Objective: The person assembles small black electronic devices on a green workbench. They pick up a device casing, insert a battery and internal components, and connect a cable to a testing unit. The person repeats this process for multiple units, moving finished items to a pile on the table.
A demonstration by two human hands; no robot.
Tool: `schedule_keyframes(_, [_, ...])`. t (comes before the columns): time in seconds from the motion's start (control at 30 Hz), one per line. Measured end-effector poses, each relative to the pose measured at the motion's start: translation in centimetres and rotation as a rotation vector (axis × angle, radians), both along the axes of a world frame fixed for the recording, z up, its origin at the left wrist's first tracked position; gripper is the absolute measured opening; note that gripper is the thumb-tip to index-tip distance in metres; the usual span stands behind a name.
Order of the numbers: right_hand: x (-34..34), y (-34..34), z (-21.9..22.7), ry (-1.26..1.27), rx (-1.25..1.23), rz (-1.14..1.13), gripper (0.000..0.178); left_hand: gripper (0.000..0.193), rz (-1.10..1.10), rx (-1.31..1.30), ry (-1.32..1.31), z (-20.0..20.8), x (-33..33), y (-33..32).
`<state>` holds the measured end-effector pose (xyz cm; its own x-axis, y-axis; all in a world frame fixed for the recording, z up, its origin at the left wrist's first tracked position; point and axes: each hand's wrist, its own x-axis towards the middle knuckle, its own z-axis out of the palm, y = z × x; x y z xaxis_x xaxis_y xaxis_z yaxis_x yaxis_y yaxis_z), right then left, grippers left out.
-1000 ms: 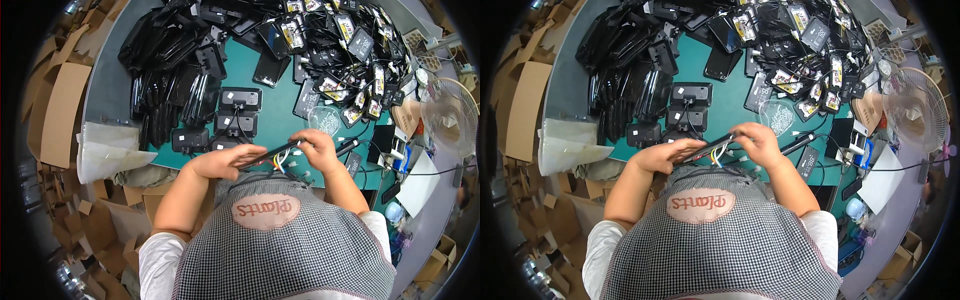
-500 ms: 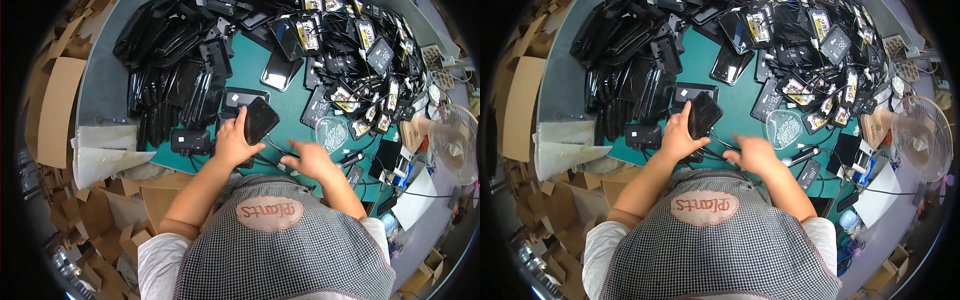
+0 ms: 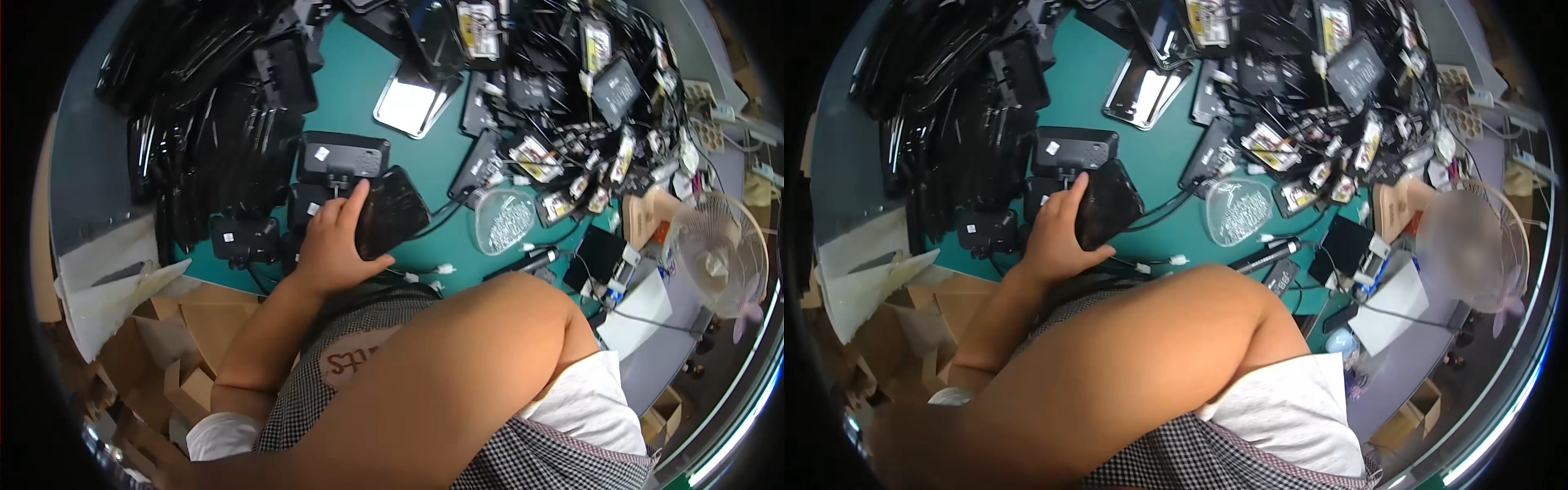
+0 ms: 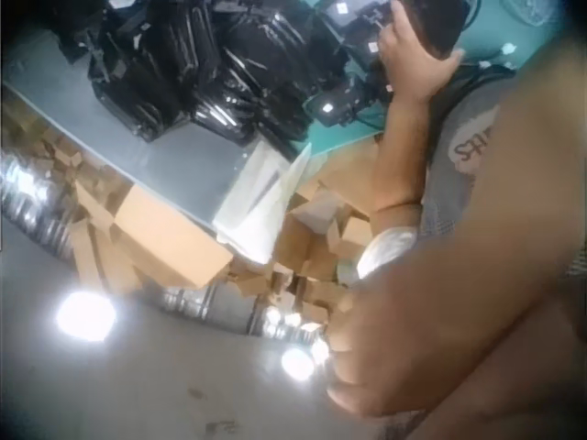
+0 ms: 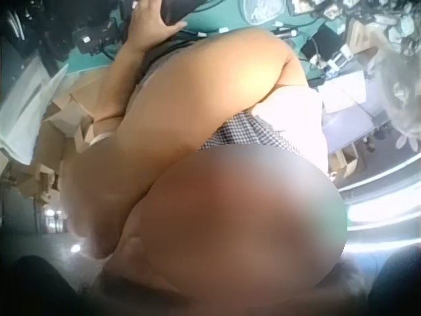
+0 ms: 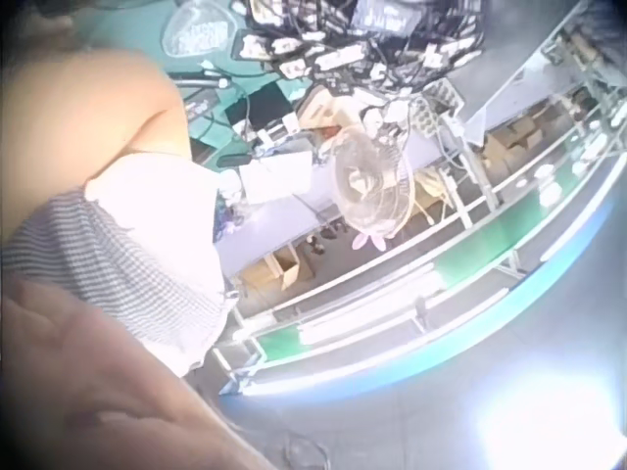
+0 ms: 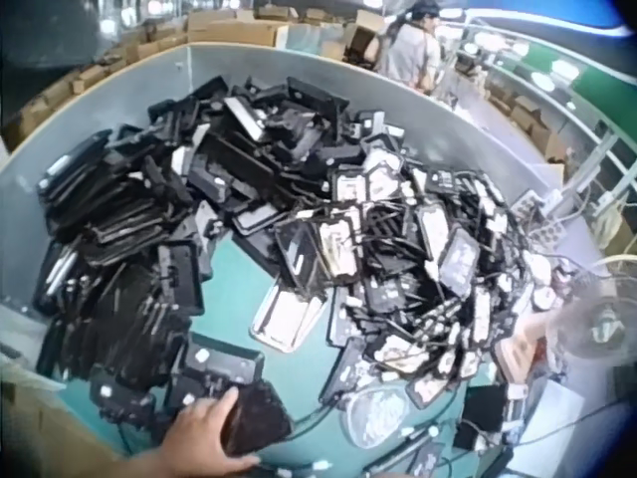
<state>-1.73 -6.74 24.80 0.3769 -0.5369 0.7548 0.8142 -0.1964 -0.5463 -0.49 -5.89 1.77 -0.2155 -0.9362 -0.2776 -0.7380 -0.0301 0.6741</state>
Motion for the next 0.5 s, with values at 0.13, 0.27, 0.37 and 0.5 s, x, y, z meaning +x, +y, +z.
schedule_keyframes(0.13, [-1.9, -2.0, -2.4, 0.184, -0.094, 0.094, 0.021, 0.113, 0.012, 0.089, -0.001, 0.7, 0.4, -1.0])
schedule_keyframes(0.27, [-3.2, -3.2, -4.0, 0.29, -0.217, 0.063, 0.027, 0.114, 0.024, 0.05, -0.003, 0.3, 0.8, -1.2])
schedule_keyframes(0.37, [-3.7, -5.1, -5.6, 0.328, -0.313, -0.126, 0.033, 0.112, 0.059, 0.034, 0.045, 0.1, 1.5, -1.5])
schedule_keyframes(0.5, [-4.0, -9.7, -11.8, 0.454, -0.431, -0.757, 0.041, 0.107, 0.062, -0.111, 0.074, -1.6, 3.0, -1.1])
